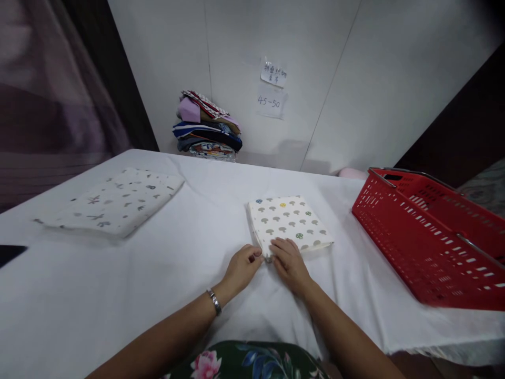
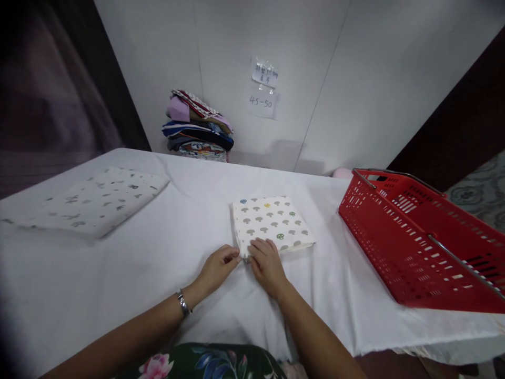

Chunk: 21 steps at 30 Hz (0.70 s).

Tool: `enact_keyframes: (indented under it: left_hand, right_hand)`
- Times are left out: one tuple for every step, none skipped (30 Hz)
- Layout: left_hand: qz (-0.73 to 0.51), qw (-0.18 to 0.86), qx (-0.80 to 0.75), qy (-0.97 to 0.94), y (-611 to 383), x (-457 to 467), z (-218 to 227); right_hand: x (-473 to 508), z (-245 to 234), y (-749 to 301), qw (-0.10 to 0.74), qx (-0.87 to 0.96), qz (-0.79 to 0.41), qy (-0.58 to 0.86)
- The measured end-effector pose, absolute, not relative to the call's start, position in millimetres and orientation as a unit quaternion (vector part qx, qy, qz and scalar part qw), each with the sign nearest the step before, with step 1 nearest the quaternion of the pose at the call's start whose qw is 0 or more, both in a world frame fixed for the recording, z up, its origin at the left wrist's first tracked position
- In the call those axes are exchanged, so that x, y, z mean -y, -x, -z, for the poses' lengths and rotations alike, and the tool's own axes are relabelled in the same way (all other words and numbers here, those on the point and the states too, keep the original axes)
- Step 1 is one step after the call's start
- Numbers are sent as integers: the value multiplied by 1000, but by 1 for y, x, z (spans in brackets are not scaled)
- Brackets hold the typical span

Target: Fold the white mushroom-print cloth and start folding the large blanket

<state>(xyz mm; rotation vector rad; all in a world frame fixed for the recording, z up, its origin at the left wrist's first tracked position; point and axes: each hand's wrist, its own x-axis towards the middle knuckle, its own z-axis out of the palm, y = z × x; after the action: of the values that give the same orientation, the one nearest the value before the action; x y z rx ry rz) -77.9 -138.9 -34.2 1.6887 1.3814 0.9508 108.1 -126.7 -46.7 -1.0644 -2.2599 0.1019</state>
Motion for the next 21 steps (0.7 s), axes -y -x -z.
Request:
enact_keyframes:
  left_hand:
    - [-365, 367, -542, -662, 77, 140, 34]
    - [-360, 363, -544, -665, 76, 140, 34]
    - [-356, 359, -547, -668, 76, 140, 35]
    - [-353, 354, -548, -671, 75, 140, 35]
    - [-350, 348, -551, -673, 74, 140, 36]
    - [-346, 341, -553, -677, 73, 140, 37]
    - [-342, 333, -556, -680, 72, 140, 38]
    - [-336, 323, -561, -684, 71, 139, 39]
    - [-329, 313, -566, -688, 70, 138, 39]
    - [-322, 304, -573, -690, 69, 138, 40]
    - [-315, 296, -580, -691, 69, 137, 41]
    - [-310, 290, -586, -690, 68, 136, 41]
    - [-307, 287, -592, -688, 68, 135, 41]
    - [-306, 287, -595, -686, 68, 134, 42]
    - [-307, 289, -597, -683, 68, 134, 43]
    - [-309, 293, -596, -680, 68, 133, 43]
    - [-312, 300, -594, -678, 69, 132, 44]
    - [-316, 309, -591, -675, 69, 132, 45]
    - [-320, 316, -589, -672, 70, 132, 46]
    - [-323, 321, -586, -670, 70, 132, 46]
    - [-327, 323, -584, -669, 70, 132, 46]
  right_hand:
    - [127, 47, -108, 314, 858, -38, 404]
    - [127, 47, -108, 315, 858, -38, 404]
    - [127, 48, -108, 316, 858, -37, 403]
    - [127, 48, -108, 317, 858, -36, 402]
    - [127, 49, -108, 318, 859, -36, 400]
    - [127, 49, -107, 319, 859, -36, 399]
    - [127, 49, -107, 320, 859, -36, 397]
    - [127, 50, -107, 320, 860, -37, 396]
    - [128, 50, -106, 322, 859, -37, 396]
    - [128, 50, -106, 325, 858, -36, 397]
    - [128, 50, -105, 328, 856, -35, 397]
    - [128, 50, -105, 330, 855, -34, 398]
    - [128, 51, -105, 331, 855, -32, 398]
    - [128, 51, -104, 331, 855, -31, 398]
    - [128, 52, -104, 332, 855, -29, 397]
    - [128, 52, -104, 332, 856, -28, 396]
    - [128, 53, -104, 333, 856, -27, 394]
    - [128, 53, -104, 335, 857, -25, 391]
    - [128, 54, -104, 336, 858, -24, 388]
    - [128, 54, -104, 336, 859, -23, 385]
    - [128, 54, -103, 336, 860, -23, 383]
